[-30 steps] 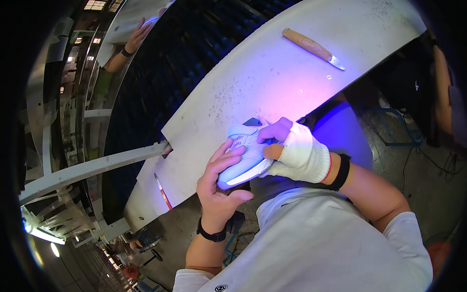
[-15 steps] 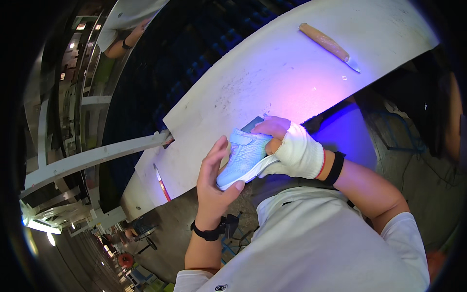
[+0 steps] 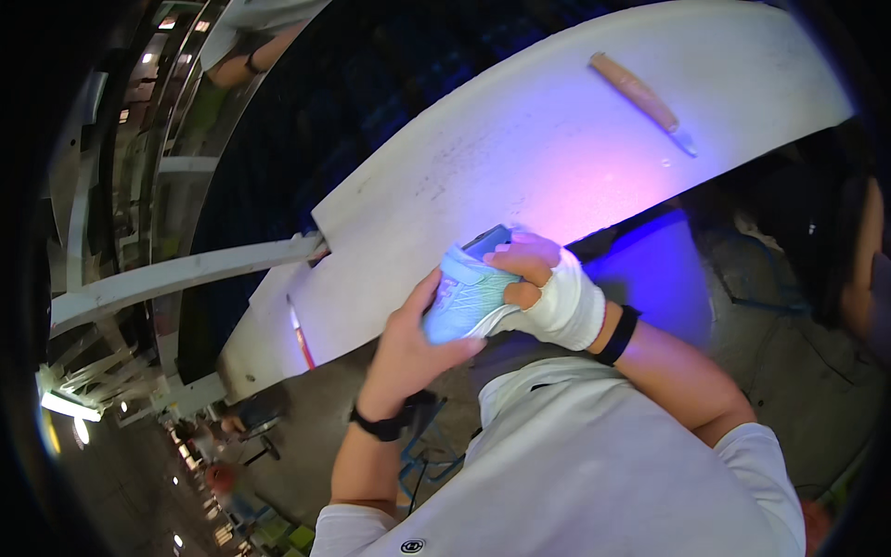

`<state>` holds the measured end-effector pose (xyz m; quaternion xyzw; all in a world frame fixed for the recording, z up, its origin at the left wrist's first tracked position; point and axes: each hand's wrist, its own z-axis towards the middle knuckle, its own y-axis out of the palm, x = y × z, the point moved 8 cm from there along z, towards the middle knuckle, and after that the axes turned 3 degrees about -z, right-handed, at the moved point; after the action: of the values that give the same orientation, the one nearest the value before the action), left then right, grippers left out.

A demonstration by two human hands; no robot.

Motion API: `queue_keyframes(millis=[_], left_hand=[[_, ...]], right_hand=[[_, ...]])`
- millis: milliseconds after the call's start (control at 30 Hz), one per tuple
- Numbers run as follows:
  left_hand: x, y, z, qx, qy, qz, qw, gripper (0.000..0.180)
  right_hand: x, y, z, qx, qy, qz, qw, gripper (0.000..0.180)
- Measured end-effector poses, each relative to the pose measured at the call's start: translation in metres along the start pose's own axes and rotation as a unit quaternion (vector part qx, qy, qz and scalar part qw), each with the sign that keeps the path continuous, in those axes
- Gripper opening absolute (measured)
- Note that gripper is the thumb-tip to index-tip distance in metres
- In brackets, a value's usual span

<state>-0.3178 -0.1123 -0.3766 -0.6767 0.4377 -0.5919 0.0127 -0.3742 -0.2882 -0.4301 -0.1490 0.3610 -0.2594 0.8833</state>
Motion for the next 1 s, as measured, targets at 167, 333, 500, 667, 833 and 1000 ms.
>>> queue_keyframes(millis=[167, 333, 500, 667, 833, 1000], left_hand=[[0.020, 0.010, 0.003, -0.045, -0.003, -0.155, 0.987, 0.078], [0.054, 0.082, 0.014, 0.041, 0.291, -0.058, 0.954, 0.086], [0.018, 0.096, 0.007, 0.123, 0.233, -0.127, 0.956, 0.055], [0.032, 0.089, 0.017, 0.172, 0.277, -0.231, 0.917, 0.040], [0.053, 0.081, 0.014, 0.205, 0.321, -0.261, 0.887, 0.041], [0.051, 0.084, 0.031, 0.222, 0.303, -0.223, 0.900, 0.053]], right_hand=[[0.015, -0.060, 0.000, 0.079, 0.185, 0.069, 0.977, 0.065], [-0.013, -0.109, 0.058, 0.006, 0.092, 0.179, 0.980, 0.063], [-0.020, -0.104, 0.062, -0.052, 0.088, 0.131, 0.986, 0.062], [-0.022, -0.095, 0.063, -0.057, 0.078, 0.126, 0.987, 0.064], [-0.008, -0.096, 0.058, -0.040, 0.109, 0.197, 0.974, 0.066], [0.007, -0.101, 0.041, -0.009, 0.146, 0.244, 0.959, 0.058]])
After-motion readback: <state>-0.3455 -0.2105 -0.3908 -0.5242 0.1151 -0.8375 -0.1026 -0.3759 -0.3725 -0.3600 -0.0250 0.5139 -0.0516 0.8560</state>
